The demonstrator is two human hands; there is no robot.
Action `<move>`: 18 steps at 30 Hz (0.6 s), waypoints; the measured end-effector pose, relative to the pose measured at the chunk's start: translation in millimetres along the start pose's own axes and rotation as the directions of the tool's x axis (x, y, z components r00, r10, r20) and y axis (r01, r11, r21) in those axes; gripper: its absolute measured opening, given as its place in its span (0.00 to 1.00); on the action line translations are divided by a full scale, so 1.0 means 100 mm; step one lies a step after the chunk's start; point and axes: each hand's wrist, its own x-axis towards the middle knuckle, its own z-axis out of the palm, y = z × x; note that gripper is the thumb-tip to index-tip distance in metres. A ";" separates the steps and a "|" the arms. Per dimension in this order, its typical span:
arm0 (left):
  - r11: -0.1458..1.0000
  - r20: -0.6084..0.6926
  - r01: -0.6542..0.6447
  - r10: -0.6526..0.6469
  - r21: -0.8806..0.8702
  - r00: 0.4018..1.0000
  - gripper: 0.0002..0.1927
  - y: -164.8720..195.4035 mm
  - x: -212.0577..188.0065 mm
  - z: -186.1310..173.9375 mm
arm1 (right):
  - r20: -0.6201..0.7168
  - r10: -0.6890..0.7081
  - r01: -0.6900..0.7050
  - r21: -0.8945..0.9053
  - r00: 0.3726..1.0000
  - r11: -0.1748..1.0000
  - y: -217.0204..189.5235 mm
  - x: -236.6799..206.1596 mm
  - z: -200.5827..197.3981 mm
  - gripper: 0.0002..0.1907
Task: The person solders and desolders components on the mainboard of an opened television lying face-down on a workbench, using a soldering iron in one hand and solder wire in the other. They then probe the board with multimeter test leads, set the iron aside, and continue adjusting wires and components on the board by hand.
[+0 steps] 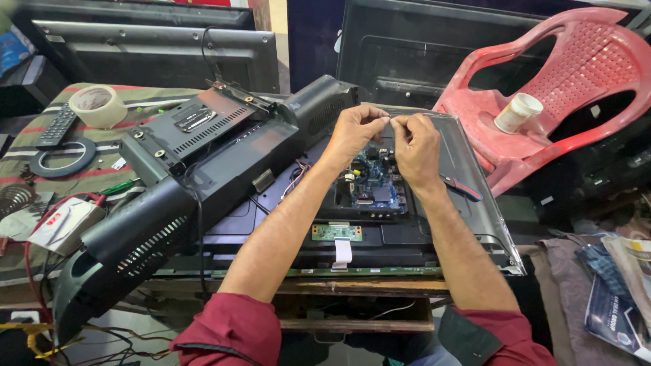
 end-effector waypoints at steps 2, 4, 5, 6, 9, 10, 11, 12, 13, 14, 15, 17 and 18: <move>1.000 -0.001 -0.012 0.012 -0.026 1.000 0.05 0.00 0.00 -0.01 | 0.017 -0.011 0.011 -0.017 1.000 1.000 -0.03 0.02 0.01 0.01; 1.000 -0.020 0.005 -0.004 0.021 1.000 0.05 0.00 0.00 -0.01 | -0.022 -0.055 0.053 -0.069 0.998 0.996 -0.08 0.01 -0.01 0.03; 0.999 -0.031 0.012 -0.011 0.044 0.999 0.05 0.00 0.00 -0.01 | -0.067 -0.100 0.092 -0.114 0.993 0.989 -0.11 0.01 -0.02 0.06; 0.998 -0.037 0.011 -0.009 0.056 0.999 0.05 0.00 -0.01 -0.01 | -0.108 -0.145 0.126 -0.162 0.983 0.979 -0.14 0.01 -0.04 0.09; 0.995 -0.040 -0.012 0.016 0.102 0.999 0.05 0.00 0.01 0.00 | -0.082 -0.306 0.256 -0.367 0.949 0.894 -0.20 0.02 -0.15 0.16; 0.992 -0.032 -0.030 0.034 0.125 0.999 0.05 0.00 0.01 0.00 | -0.056 -0.298 0.260 -0.360 0.953 0.896 -0.23 0.03 -0.14 0.15; 0.988 -0.024 -0.048 0.052 0.147 0.998 0.05 0.00 0.00 0.01 | -0.029 -0.291 0.263 -0.352 0.956 0.898 -0.25 0.03 -0.13 0.15; 0.988 -0.020 -0.056 0.060 0.141 0.998 0.05 -0.01 0.00 0.01 | -0.001 -0.285 0.267 -0.343 0.959 0.900 -0.26 0.03 -0.12 0.14; 0.989 -0.016 -0.065 0.068 0.135 0.998 0.05 -0.01 0.00 0.01 | 0.002 -0.273 0.256 -0.353 0.962 0.900 -0.28 0.03 -0.11 0.13; 0.989 -0.011 -0.075 0.077 0.127 0.997 0.04 0.00 0.00 0.01 | 0.005 -0.263 0.247 -0.364 0.965 0.898 -0.29 0.03 -0.09 0.13; 0.991 -0.003 -0.074 0.075 0.112 0.997 0.04 0.00 0.01 0.02 | 0.006 -0.255 0.238 -0.375 0.967 0.896 -0.29 0.04 -0.10 0.12; 0.994 0.013 -0.068 0.067 0.080 0.998 0.04 -0.01 0.00 0.02 | -0.018 -0.263 0.239 -0.364 0.965 0.900 -0.29 0.03 -0.10 0.12; 0.995 0.008 -0.057 0.057 0.079 0.998 0.04 -0.01 0.00 0.02 | -0.030 -0.266 0.238 -0.358 0.963 0.903 -0.28 0.02 -0.10 0.12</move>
